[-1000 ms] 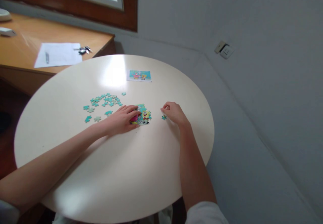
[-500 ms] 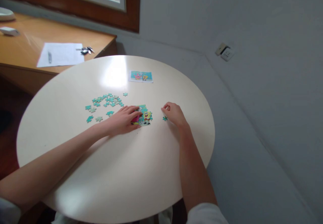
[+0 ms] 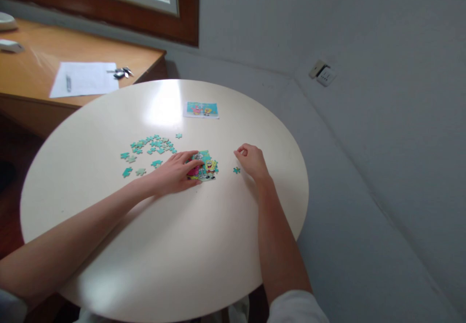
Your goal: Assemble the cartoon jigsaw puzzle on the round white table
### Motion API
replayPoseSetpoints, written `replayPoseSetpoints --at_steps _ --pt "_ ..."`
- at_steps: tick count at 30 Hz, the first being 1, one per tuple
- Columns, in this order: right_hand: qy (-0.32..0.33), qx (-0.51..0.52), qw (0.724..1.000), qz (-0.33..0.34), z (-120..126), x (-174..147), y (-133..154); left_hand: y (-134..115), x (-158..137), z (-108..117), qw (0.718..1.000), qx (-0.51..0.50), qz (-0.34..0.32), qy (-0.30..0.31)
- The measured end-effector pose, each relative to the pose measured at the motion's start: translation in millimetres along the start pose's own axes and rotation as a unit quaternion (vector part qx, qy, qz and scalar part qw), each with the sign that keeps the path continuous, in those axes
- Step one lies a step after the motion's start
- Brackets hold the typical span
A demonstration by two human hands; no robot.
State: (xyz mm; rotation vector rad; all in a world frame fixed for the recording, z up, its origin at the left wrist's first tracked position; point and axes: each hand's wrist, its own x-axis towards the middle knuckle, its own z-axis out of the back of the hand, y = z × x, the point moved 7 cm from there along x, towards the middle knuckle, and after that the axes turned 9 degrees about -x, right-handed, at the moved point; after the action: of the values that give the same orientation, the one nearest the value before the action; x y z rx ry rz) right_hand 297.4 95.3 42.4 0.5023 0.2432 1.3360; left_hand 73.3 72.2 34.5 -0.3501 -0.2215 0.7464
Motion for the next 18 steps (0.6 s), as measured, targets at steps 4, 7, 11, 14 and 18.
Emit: replayPoseSetpoints --at_steps 4,7,11,14,18 --pt "-0.156 0.041 0.985 -0.065 30.0 1.6 -23.8 0.2 0.1 0.1 1.000 -0.015 -0.009 -0.003" --pt "-0.191 0.037 0.976 -0.101 40.3 1.1 -37.9 -0.1 0.3 1.0 1.000 -0.019 -0.007 -0.004" --pt "-0.146 0.022 0.981 -0.129 34.4 2.6 -49.0 -0.7 0.2 1.0 1.000 -0.010 0.006 0.013" --pt "-0.094 -0.002 0.986 -0.135 24.4 4.6 -54.7 -1.4 0.2 1.5 1.000 -0.007 0.000 0.012" --pt "-0.035 -0.033 0.991 -0.123 11.9 6.9 -57.4 0.7 0.3 0.9 1.000 -0.011 -0.003 -0.001"
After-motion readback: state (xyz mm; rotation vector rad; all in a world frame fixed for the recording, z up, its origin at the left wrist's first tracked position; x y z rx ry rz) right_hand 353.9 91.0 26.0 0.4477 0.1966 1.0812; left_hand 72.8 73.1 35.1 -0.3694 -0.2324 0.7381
